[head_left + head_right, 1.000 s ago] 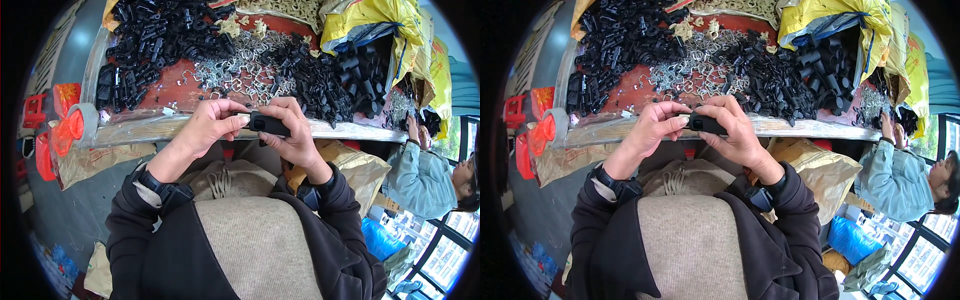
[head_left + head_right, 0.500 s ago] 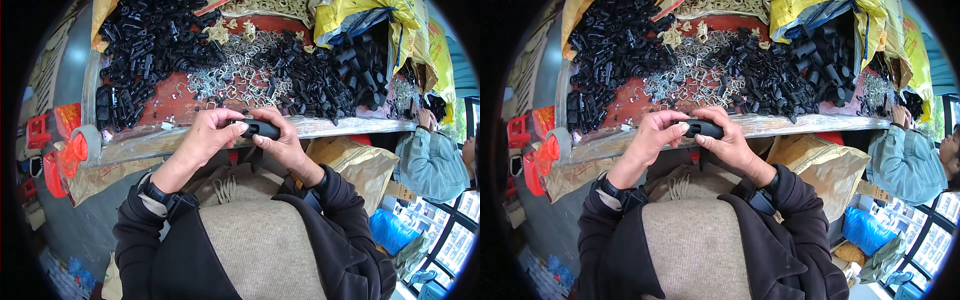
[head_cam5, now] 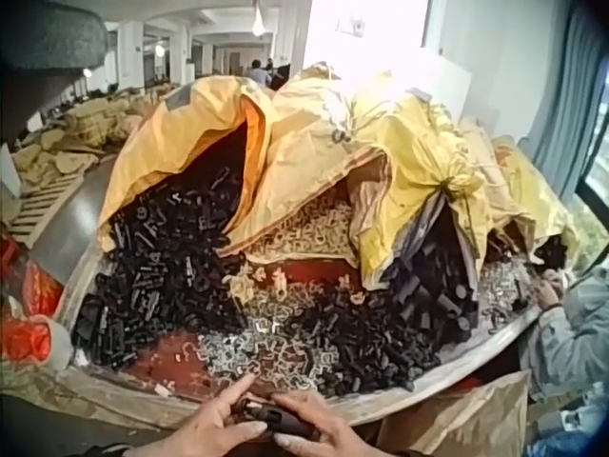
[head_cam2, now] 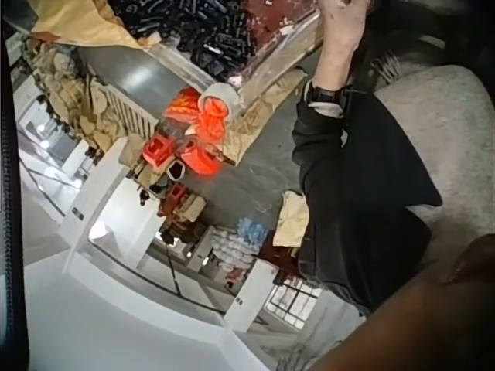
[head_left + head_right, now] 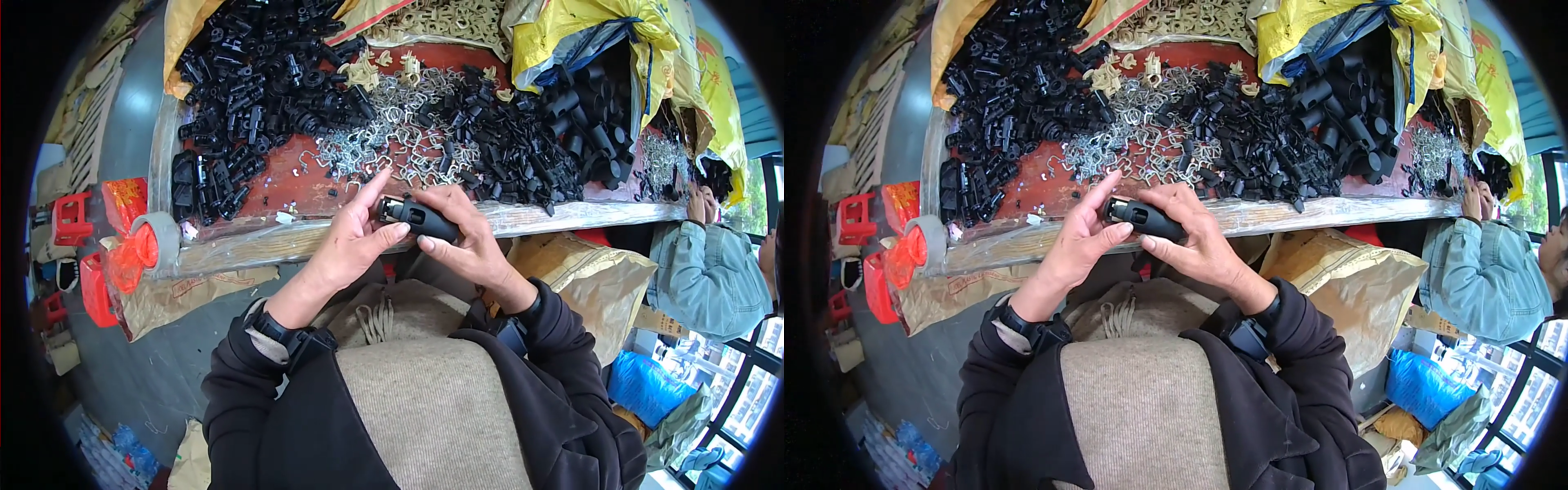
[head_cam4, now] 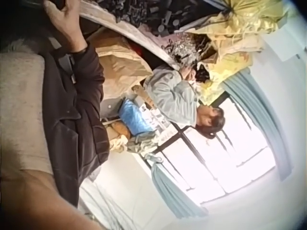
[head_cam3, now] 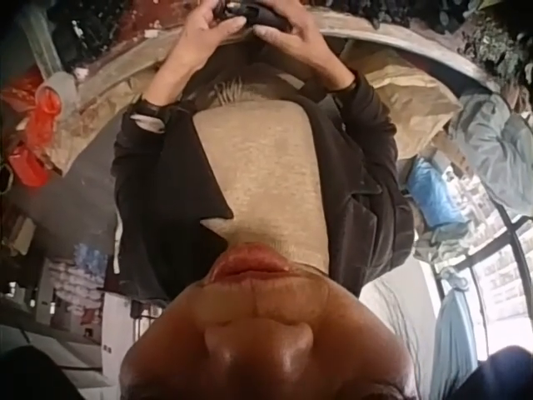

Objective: The person assembles components by hand, picking up a black plastic housing and inserting a small metal clip and a beige plastic part into it. They then slide a larger black plastic sleeve over the assembly and place the finished item into a large bag.

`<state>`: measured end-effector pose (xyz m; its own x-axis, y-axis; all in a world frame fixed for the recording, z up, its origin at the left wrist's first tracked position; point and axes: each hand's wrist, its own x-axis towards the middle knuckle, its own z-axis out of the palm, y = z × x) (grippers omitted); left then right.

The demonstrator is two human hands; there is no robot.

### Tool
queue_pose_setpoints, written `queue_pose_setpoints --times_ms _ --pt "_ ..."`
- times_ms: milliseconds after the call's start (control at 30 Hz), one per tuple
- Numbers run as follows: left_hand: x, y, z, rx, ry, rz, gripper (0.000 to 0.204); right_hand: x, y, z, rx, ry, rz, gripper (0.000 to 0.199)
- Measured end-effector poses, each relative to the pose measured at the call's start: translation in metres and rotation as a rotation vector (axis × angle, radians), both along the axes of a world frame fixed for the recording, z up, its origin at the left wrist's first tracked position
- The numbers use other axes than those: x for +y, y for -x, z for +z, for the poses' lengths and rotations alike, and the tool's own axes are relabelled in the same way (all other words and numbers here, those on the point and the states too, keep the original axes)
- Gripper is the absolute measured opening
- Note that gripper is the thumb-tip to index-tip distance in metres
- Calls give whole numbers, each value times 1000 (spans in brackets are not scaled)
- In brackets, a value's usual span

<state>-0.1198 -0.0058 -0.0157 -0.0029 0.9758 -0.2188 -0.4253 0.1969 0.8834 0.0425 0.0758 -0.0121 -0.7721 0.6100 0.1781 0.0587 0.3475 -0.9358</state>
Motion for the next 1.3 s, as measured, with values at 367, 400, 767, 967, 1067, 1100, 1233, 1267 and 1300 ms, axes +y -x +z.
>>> queue_pose_setpoints --times_ms 367,400,767,967,1067,1100,1233,1267,1300 --pt "1 0 9 -3 -56 -24 60 6 -4 7 -14 45 134 47" --pt "1 0 9 -22 -16 -28 54 6 -4 4 -31 30 131 46" --pt "8 58 4 118 89 182 22 60 -48 24 -325 -408 -97 37" --pt "18 33 8 -193 100 244 21 66 -24 44 -492 -993 -616 40" --pt "18 19 9 -304 167 169 22 41 10 32 -200 -771 -287 42" --pt "18 18 9 -308 170 161 22 35 19 27 -55 -653 -129 43" --pt "16 12 12 -396 145 34 21 24 33 19 -66 -717 3 42" --pt "14 12 13 -375 154 22 23 24 32 19 -61 -720 13 41" --pt "11 12 13 -353 163 11 24 23 31 19 -54 -723 24 40"
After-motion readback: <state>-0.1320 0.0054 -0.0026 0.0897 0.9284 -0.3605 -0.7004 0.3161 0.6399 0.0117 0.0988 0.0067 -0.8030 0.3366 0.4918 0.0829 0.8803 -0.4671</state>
